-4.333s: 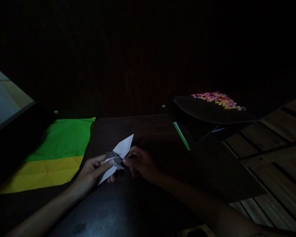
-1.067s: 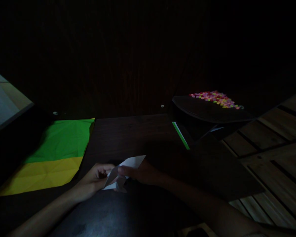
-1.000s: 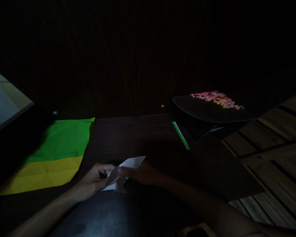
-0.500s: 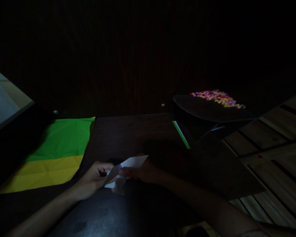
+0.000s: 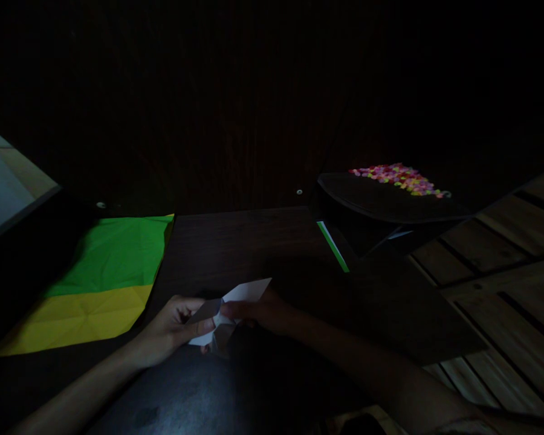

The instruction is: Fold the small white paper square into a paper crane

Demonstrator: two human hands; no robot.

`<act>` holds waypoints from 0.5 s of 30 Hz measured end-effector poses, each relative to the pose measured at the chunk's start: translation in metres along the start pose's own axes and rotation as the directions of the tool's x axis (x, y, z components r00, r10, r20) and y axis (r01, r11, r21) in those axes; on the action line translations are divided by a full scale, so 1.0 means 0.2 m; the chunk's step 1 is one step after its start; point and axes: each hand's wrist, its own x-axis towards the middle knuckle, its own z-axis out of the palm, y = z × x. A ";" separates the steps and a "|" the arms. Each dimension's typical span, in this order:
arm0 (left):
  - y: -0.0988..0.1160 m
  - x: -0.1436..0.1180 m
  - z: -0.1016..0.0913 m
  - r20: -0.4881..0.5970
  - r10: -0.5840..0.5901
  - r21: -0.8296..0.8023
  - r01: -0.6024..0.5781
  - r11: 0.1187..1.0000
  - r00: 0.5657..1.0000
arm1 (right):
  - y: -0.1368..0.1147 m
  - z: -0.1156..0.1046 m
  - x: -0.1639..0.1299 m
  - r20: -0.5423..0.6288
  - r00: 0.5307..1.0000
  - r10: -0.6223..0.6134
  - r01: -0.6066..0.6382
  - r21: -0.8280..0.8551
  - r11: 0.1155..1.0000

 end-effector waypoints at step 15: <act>-0.02 -0.01 -0.01 0.010 0.005 0.009 -0.005 1.000 1.000 | 0.00 0.01 -0.01 -0.063 0.998 0.003 0.001 0.058 0.998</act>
